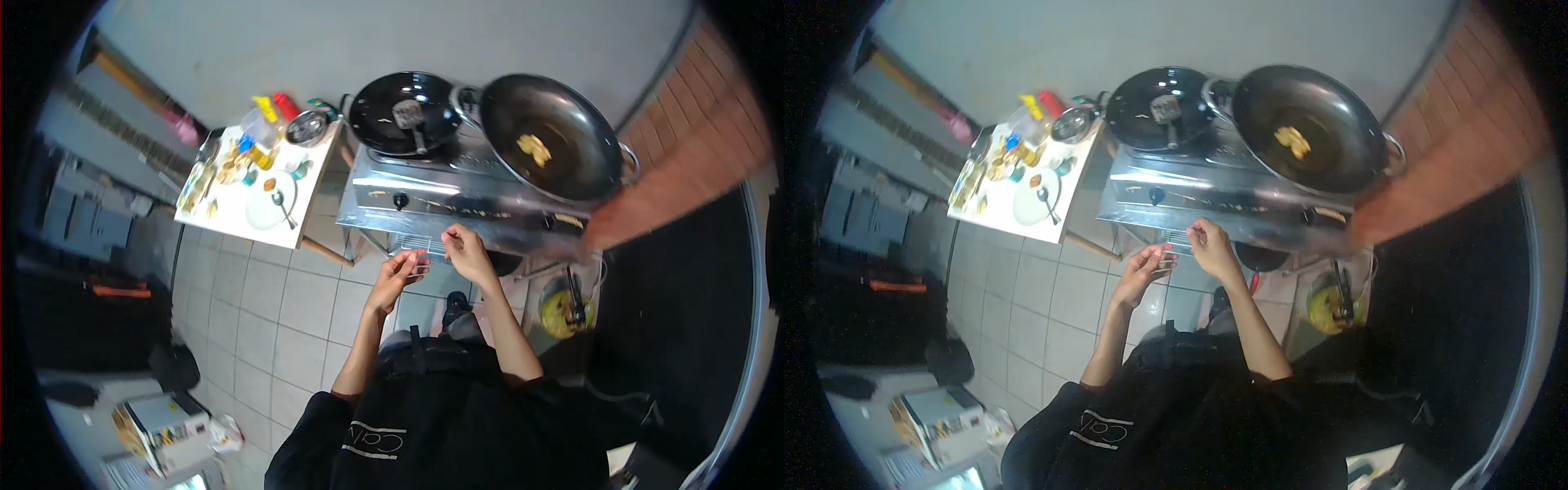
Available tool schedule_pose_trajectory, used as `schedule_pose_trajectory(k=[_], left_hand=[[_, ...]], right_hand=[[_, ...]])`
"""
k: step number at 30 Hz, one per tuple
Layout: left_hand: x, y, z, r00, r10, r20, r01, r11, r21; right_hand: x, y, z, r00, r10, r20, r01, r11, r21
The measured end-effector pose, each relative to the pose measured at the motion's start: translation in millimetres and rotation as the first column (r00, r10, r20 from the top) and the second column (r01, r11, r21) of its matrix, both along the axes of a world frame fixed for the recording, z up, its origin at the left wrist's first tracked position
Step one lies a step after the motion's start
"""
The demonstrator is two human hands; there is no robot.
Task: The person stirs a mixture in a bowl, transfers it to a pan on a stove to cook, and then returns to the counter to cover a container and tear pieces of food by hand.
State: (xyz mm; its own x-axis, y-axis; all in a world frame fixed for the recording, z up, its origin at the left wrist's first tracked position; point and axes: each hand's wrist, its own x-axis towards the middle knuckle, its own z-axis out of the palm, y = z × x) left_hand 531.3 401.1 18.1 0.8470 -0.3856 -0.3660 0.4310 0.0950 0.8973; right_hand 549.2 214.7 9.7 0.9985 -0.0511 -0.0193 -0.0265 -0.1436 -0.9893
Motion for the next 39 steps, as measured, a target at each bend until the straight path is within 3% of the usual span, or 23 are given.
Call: schedule_pose_trajectory(k=[2,4,8,11,13,15,18,21,22,24,25,27,32,36,38,39], left_hand=[[10.8,-3.7,2.0,0.989,0.134,0.055,-0.132,0.990,-0.047],[13.6,0.0,0.3,0.963,0.262,0.053,-0.259,0.964,-0.069],[24.2,26.0,-14.2,0.860,0.508,-0.052,-0.510,0.848,-0.145],[28.1,64.3,-41.1,0.665,0.715,-0.213,-0.746,0.643,-0.172],[35.1,91.7,-56.9,0.575,0.772,-0.272,-0.818,0.551,-0.165],[42.2,116.6,-66.1,0.456,0.810,-0.369,-0.890,0.417,-0.184],[56.3,148.9,-67.6,0.399,0.776,-0.488,-0.916,0.314,-0.251],[85.1,175.7,-74.5,0.358,0.789,-0.499,-0.933,0.277,-0.230],[93.2,185.8,-80.4,0.345,0.803,-0.486,-0.938,0.277,-0.209],[102.5,209.9,-89.0,0.348,0.801,-0.486,-0.937,0.286,-0.200],[103.4,221.9,-89.4,0.345,0.814,-0.468,-0.939,0.309,-0.154],[100.8,249.5,-88.9,0.337,0.822,-0.459,-0.939,0.327,-0.103],[91.1,312.7,-97.9,0.271,0.811,-0.519,-0.959,0.277,-0.068],[99.9,344.0,-94.2,0.298,0.814,-0.499,-0.953,0.281,-0.111],[107.7,355.1,-91.8,0.303,0.811,-0.500,-0.952,0.282,-0.121],[112.4,360.3,-92.5,0.328,0.803,-0.497,-0.943,0.306,-0.128]], right_hand=[[30.6,2.6,-6.1,0.995,0.088,0.051,-0.082,0.991,-0.110],[51.1,17.3,-20.9,0.977,0.191,0.092,-0.187,0.981,-0.055],[75.9,63.5,-36.9,0.905,0.413,-0.105,-0.420,0.906,-0.052],[83.1,114.0,-58.0,0.858,0.505,-0.093,-0.509,0.860,-0.029],[90.7,148.8,-72.5,0.828,0.545,-0.136,-0.528,0.837,0.143],[105.4,182.4,-78.5,0.796,0.569,-0.207,-0.556,0.822,0.124],[128.2,238.3,-93.3,0.753,0.581,-0.308,-0.576,0.809,0.118],[163.8,303.9,-129.2,0.725,0.576,-0.379,-0.569,0.810,0.142],[180.5,327.6,-164.9,0.761,0.536,-0.365,-0.568,0.823,0.023],[197.6,367.3,-194.6,0.916,0.377,-0.138,-0.394,0.910,-0.129],[204.1,377.6,-197.4,0.916,0.373,-0.149,-0.391,0.912,-0.125],[216.0,393.7,-199.2,0.904,0.349,-0.249,-0.425,0.796,-0.430],[217.6,425.7,-212.5,0.935,0.255,-0.246,-0.351,0.765,-0.540],[230.7,429.5,-225.1,0.945,0.225,-0.238,-0.327,0.684,-0.652],[240.4,423.0,-241.2,0.826,0.366,-0.429,-0.441,0.893,-0.087],[235.0,413.9,-183.9,0.720,0.369,-0.588,-0.236,0.927,0.292]])
